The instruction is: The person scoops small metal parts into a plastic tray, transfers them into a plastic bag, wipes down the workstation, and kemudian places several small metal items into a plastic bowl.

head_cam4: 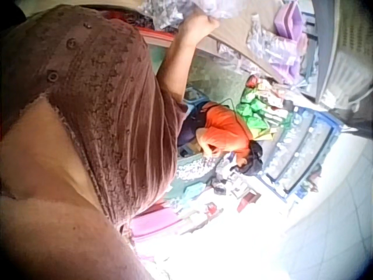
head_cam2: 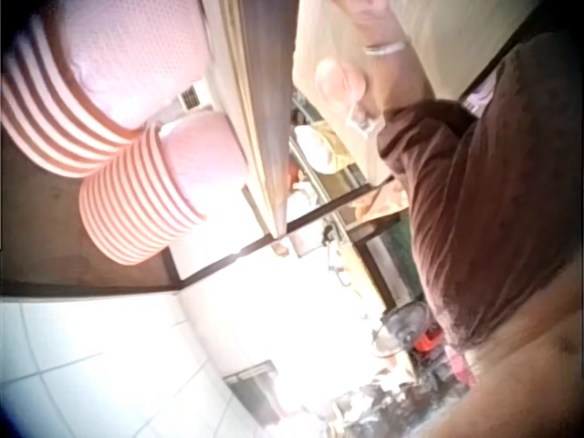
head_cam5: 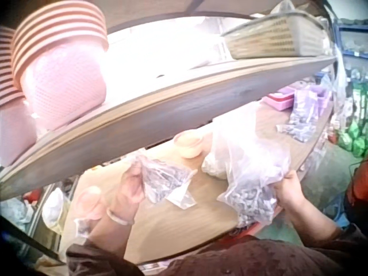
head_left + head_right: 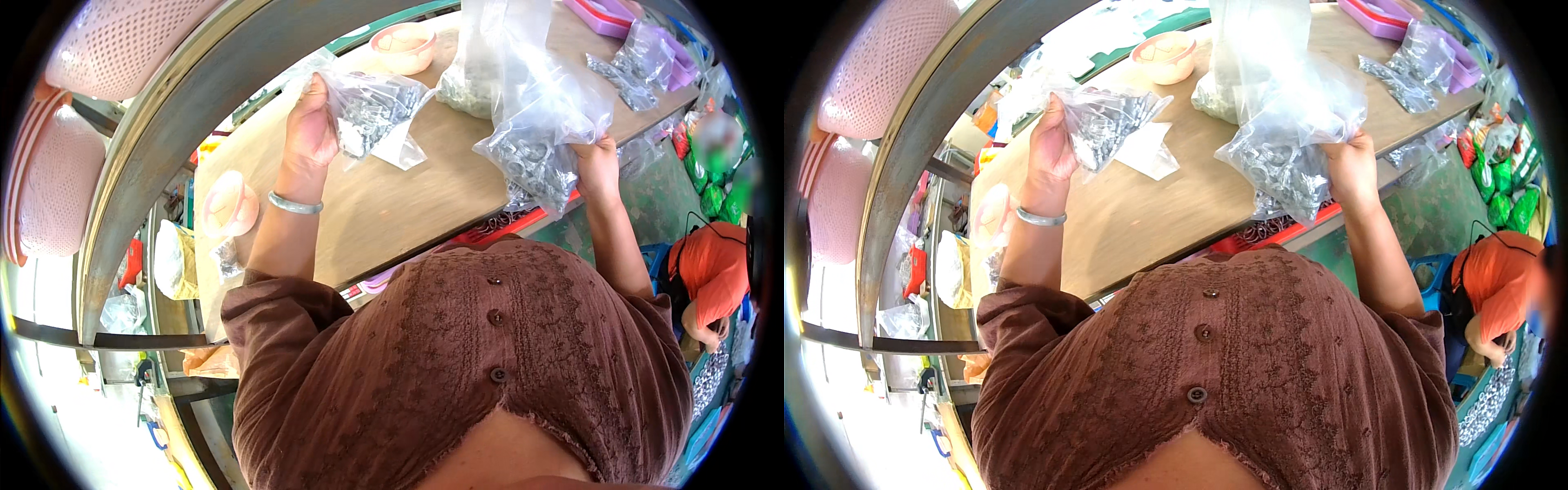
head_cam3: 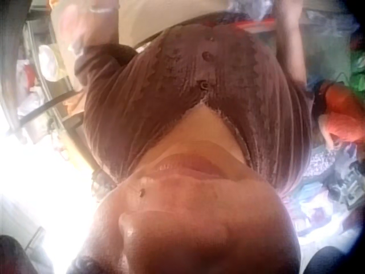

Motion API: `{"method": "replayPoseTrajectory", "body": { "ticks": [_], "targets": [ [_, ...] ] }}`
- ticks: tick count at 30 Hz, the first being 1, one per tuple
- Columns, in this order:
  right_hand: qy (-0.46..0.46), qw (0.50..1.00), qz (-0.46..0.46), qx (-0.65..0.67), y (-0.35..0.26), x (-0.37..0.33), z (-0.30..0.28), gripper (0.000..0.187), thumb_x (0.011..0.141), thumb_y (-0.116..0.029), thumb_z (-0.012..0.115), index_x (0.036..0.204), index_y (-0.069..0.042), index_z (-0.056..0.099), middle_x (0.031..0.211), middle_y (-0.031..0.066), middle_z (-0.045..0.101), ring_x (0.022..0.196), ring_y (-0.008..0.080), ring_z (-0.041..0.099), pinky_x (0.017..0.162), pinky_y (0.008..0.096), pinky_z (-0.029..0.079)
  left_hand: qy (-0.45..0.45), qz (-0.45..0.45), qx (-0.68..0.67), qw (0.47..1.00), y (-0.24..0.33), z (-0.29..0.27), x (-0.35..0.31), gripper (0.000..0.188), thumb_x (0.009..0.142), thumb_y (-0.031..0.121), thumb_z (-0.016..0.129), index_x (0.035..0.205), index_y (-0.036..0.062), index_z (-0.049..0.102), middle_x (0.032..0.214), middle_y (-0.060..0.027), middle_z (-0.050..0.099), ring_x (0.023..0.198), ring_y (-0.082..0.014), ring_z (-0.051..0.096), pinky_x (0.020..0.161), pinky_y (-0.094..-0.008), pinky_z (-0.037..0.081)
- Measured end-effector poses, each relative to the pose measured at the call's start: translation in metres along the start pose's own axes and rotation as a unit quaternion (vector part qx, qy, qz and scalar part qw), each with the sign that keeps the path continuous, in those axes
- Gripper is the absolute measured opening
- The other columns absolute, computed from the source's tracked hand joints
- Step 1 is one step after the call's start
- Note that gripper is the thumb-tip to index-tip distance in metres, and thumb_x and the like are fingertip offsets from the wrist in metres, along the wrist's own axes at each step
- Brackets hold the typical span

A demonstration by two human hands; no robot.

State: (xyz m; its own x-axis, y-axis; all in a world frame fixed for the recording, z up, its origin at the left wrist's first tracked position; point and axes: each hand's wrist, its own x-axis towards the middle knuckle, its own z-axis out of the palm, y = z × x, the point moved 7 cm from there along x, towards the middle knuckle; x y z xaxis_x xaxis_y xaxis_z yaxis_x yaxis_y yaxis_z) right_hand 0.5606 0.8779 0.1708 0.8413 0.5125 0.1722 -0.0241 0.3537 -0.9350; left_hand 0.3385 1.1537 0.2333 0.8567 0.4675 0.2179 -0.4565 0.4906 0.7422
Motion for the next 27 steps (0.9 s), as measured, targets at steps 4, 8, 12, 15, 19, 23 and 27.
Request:
{"method": "replayPoseTrajectory", "body": {
  "ticks": [4, 8, 12, 15, 19, 23, 27],
  "targets": [
    [0.019, 0.999, 0.004, -0.028, -0.007, 0.006, -0.021, 0.029, 0.068, 0.01, 0.046, 0.093, 0.002, 0.06, 0.084, 0.0066, 0.062, 0.071, 0.0138, 0.059, 0.06, 0.0245, 0.046, 0.034, 0.031, 0.081, 0.996, -0.008, 0.012, 0.008, 0.032, 0.091, 0.026, 0.041, 0.11, 0.0007, 0.046, 0.105, -0.0142, 0.055, 0.096, -0.0255, 0.054, 0.084, -0.0386, 0.046],
    [0.019, 0.999, -0.016, -0.04, -0.014, 0.019, -0.051, 0.027, 0.069, 0.008, 0.048, 0.091, 0.001, 0.061, 0.083, 0.006, 0.062, 0.07, 0.0128, 0.058, 0.06, 0.0233, 0.044, 0.035, 0.042, 0.102, 0.993, -0.018, 0.024, 0.017, 0.029, 0.091, 0.021, 0.043, 0.112, 0.0017, 0.046, 0.108, -0.0125, 0.054, 0.099, -0.0226, 0.053, 0.086, -0.0371, 0.044],
    [0.035, 0.998, -0.039, -0.02, -0.023, 0.03, -0.074, 0.025, 0.069, 0.008, 0.049, 0.09, 0.002, 0.061, 0.083, 0.0061, 0.062, 0.069, 0.013, 0.058, 0.06, 0.0235, 0.044, 0.015, 0.055, 0.13, 0.99, -0.026, 0.051, 0.023, 0.031, 0.091, 0.02, 0.043, 0.113, -0.0016, 0.046, 0.108, -0.0135, 0.054, 0.097, -0.0225, 0.054, 0.087, -0.0361, 0.043],
    [0.054, 0.997, -0.042, -0.02, -0.03, 0.035, -0.09, 0.021, 0.071, 0.007, 0.051, 0.088, 0.002, 0.061, 0.082, 0.0064, 0.062, 0.07, 0.0138, 0.059, 0.061, 0.024, 0.045, 0.017, 0.074, 0.167, 0.983, -0.031, 0.073, 0.025, 0.03, 0.091, 0.019, 0.042, 0.113, -0.0023, 0.046, 0.109, -0.0124, 0.053, 0.1, -0.0216, 0.051, 0.09, -0.0349, 0.039],
    [0.073, 0.996, -0.051, -0.006, -0.038, 0.048, -0.121, 0.02, 0.071, 0.006, 0.051, 0.088, 0.002, 0.061, 0.081, 0.0058, 0.062, 0.071, 0.0136, 0.058, 0.062, 0.0247, 0.045, -0.045, 0.033, 0.168, 0.984, -0.047, 0.093, 0.04, 0.029, 0.091, 0.02, 0.042, 0.113, 0.0005, 0.045, 0.111, -0.0091, 0.051, 0.105, -0.0186, 0.046, 0.095, -0.0336, 0.034],
    [0.112, 0.989, -0.044, -0.09, -0.039, 0.056, -0.154, 0.021, 0.071, 0.004, 0.054, 0.09, 0.0, 0.061, 0.082, 0.0048, 0.061, 0.072, 0.0133, 0.057, 0.064, 0.0258, 0.044, -0.055, 0.029, 0.196, 0.979, -0.065, 0.105, 0.054, 0.037, 0.089, 0.021, 0.047, 0.116, -0.004, 0.042, 0.112, -0.0133, 0.051, 0.102, -0.0228, 0.051, 0.091, -0.0361, 0.037],
    [0.111, 0.985, -0.064, -0.115, -0.039, 0.062, -0.144, 0.021, 0.072, 0.003, 0.054, 0.092, -0.001, 0.061, 0.083, 0.0017, 0.061, 0.072, 0.0104, 0.055, 0.064, 0.0245, 0.044, -0.032, -0.033, 0.175, 0.983, -0.081, 0.116, 0.05, 0.039, 0.088, 0.024, 0.048, 0.117, -0.0008, 0.04, 0.107, -0.0138, 0.054, 0.101, -0.0253, 0.051, 0.09, -0.0401, 0.039]
  ]
}}
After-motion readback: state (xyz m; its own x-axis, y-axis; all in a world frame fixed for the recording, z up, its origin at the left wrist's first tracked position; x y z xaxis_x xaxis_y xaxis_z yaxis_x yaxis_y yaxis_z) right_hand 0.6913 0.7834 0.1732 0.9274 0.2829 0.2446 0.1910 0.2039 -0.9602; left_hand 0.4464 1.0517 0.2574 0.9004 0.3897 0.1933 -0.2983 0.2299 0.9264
